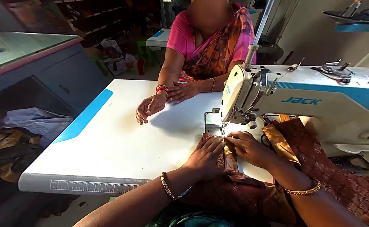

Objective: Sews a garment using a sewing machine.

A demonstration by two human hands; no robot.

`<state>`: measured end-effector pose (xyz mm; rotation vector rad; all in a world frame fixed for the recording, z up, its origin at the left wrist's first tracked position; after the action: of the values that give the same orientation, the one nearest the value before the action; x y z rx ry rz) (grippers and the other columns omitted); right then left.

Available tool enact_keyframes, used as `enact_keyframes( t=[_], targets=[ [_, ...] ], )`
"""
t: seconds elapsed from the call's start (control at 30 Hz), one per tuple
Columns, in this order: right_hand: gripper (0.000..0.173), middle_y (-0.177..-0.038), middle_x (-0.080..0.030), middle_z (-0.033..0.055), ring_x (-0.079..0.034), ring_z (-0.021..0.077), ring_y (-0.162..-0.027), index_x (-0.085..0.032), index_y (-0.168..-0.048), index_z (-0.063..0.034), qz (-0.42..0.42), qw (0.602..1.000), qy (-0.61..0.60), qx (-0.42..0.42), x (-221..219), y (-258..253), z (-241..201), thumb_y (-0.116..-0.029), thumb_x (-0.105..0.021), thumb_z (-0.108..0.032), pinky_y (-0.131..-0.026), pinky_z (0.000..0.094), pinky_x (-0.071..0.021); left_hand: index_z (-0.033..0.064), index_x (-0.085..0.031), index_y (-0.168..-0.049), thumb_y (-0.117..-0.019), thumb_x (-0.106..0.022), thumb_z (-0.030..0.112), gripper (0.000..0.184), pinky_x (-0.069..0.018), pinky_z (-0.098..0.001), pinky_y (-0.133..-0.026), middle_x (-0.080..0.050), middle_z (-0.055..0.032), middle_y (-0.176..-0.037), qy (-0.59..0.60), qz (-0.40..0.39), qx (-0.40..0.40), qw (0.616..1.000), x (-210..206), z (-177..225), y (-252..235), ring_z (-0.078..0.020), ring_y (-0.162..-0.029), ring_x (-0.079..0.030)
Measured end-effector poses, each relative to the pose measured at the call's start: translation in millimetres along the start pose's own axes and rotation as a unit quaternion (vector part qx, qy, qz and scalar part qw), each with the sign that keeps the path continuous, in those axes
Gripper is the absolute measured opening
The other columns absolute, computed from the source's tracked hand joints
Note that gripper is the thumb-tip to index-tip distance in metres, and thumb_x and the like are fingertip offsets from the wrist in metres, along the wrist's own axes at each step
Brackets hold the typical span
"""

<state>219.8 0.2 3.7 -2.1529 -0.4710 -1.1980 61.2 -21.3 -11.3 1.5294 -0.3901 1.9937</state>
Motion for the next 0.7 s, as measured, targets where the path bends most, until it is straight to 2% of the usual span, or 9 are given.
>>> enact_keyframes(
  t=[0.07, 0.2, 0.3, 0.5, 0.57, 0.63, 0.7],
  targets=[
    [0.044, -0.126, -0.066, 0.0129, -0.061, 0.0323, -0.116, -0.069, -0.132, -0.0051, 0.007, 1.0, 0.009, 0.013, -2.6, -0.8, 0.9, -0.0888, -0.061, -0.004, -0.101, 0.049, -0.0495, 0.0122, -0.036, -0.159, -0.091, -0.05, 0.078, 0.095, -0.0142, -0.0498, -0.127, -0.025, -0.0039, -0.17, -0.015, 0.004, -0.005, 1.0, -0.2, 0.4, 0.3, -0.0202, -0.158, -0.017],
    [0.043, -0.126, -0.066, 0.0134, -0.062, 0.0323, -0.115, -0.07, -0.132, -0.0056, 0.014, 0.999, 0.014, 0.025, -3.2, -0.8, 1.4, -0.0901, -0.06, -0.005, -0.101, 0.0492, -0.0495, 0.0108, -0.034, -0.159, -0.0935, -0.048, 0.075, 0.093, -0.0083, -0.0542, -0.127, -0.022, -0.0058, -0.171, -0.011, -0.024, -0.01, 1.0, 4.3, 3.3, 0.9, -0.023, -0.159, -0.012],
    [0.039, -0.123, -0.068, 0.0118, -0.062, 0.0306, -0.114, -0.072, -0.127, -0.0058, 0.022, 0.999, 0.004, 0.028, -2.7, -0.7, 2.3, -0.0899, -0.061, -0.006, -0.1, 0.047, -0.0498, 0.0116, -0.037, -0.158, -0.0964, -0.045, 0.073, 0.087, -0.0092, -0.0557, -0.126, -0.025, -0.0062, -0.169, -0.008, -0.009, -0.026, 1.0, 3.4, 2.8, 1.2, -0.0246, -0.159, -0.014],
    [0.037, -0.127, -0.069, 0.0083, -0.062, 0.0282, -0.119, -0.073, -0.127, -0.0087, 0.022, 0.999, -0.01, 0.025, -2.4, 1.0, 4.7, -0.0927, -0.06, -0.008, -0.105, 0.0455, -0.0485, 0.0135, -0.044, -0.153, -0.0983, -0.042, 0.071, 0.08, -0.0138, -0.055, -0.126, -0.033, -0.0035, -0.166, -0.018, 0.021, -0.044, 0.999, 2.2, 1.7, 1.6, -0.0236, -0.157, -0.02],
    [0.037, -0.128, -0.069, 0.008, -0.062, 0.0283, -0.12, -0.073, -0.128, -0.0088, 0.027, 0.999, -0.012, 0.023, -2.5, 0.9, 4.3, -0.0924, -0.061, -0.008, -0.105, 0.045, -0.0484, 0.0137, -0.041, -0.156, -0.0981, -0.042, 0.072, 0.082, -0.0122, -0.0543, -0.126, -0.031, -0.0034, -0.167, -0.019, 0.009, -0.035, 0.999, 3.7, 2.4, 2.1, -0.023, -0.158, -0.019],
    [0.035, -0.129, -0.069, 0.0106, -0.062, 0.0299, -0.121, -0.074, -0.126, -0.0068, 0.022, 0.999, -0.028, 0.004, -0.9, 0.4, 3.9, -0.0915, -0.065, -0.007, -0.106, 0.046, -0.0481, 0.0139, -0.039, -0.157, -0.0974, -0.043, 0.072, 0.083, -0.0095, -0.058, -0.126, -0.028, -0.0035, -0.168, -0.018, -0.001, -0.03, 0.999, 4.2, 4.3, 2.8, -0.0239, -0.158, -0.016],
    [0.027, -0.122, -0.07, 0.0159, -0.066, 0.0303, -0.115, -0.076, -0.116, -0.0021, 0.038, 0.996, -0.066, -0.042, 5.9, 0.5, 7.0, -0.0885, -0.074, -0.003, -0.101, 0.0462, -0.0526, 0.0124, -0.042, -0.156, -0.0978, -0.046, 0.07, 0.082, -0.0071, -0.0632, -0.124, -0.027, -0.003, -0.169, -0.016, -0.007, -0.036, 0.999, 5.6, 7.1, 2.9, -0.0242, -0.158, -0.017]
  ],
)
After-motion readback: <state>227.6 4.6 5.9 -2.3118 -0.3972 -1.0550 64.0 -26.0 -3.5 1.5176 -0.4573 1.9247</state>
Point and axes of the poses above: each hand's wrist, its own y-axis away from the middle knuckle, its own x-axis out of the back of the hand, z = x × y, the point moved 6 cm from there along -y, towards the middle knuckle
